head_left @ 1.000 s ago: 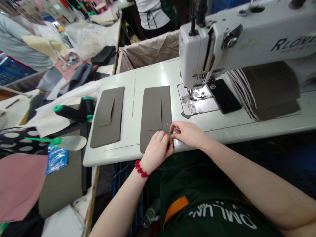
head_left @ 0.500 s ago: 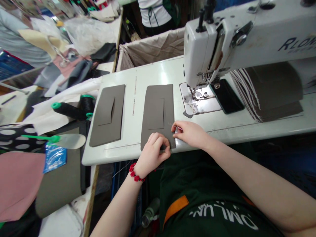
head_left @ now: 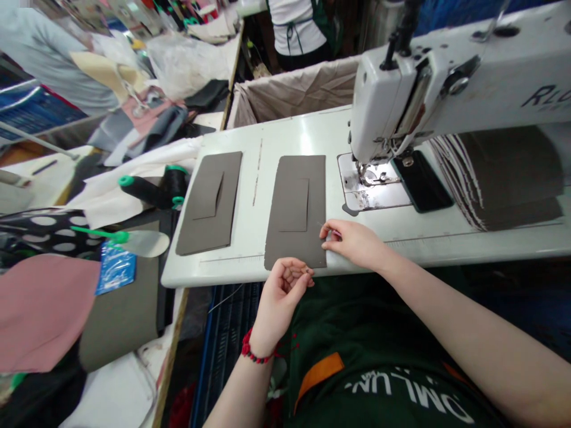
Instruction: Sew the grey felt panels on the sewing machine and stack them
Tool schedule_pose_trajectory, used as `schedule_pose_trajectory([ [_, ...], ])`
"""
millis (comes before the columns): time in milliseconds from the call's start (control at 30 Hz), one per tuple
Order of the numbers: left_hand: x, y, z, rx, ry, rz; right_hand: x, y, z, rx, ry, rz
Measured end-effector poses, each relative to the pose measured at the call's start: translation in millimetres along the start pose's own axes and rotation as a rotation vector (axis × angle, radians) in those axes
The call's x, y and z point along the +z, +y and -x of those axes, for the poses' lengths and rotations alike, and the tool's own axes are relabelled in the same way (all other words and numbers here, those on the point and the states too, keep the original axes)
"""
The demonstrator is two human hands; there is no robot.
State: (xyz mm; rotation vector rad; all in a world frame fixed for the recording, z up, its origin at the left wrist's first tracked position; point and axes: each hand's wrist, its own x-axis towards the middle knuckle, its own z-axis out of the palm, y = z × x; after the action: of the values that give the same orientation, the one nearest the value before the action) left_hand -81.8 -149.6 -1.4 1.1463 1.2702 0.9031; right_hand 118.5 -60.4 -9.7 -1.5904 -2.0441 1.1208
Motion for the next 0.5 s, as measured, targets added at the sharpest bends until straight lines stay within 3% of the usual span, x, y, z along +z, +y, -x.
schedule_pose_trajectory([
  [367,-6.9,-6,12,-0.009,0.016,0.032,2,2,3,-0.026,0.014,0.004],
  [500,-18.2,-2,18,0.008,0.054,-0.238,3,1,3,-0.027,0.027,0.014],
])
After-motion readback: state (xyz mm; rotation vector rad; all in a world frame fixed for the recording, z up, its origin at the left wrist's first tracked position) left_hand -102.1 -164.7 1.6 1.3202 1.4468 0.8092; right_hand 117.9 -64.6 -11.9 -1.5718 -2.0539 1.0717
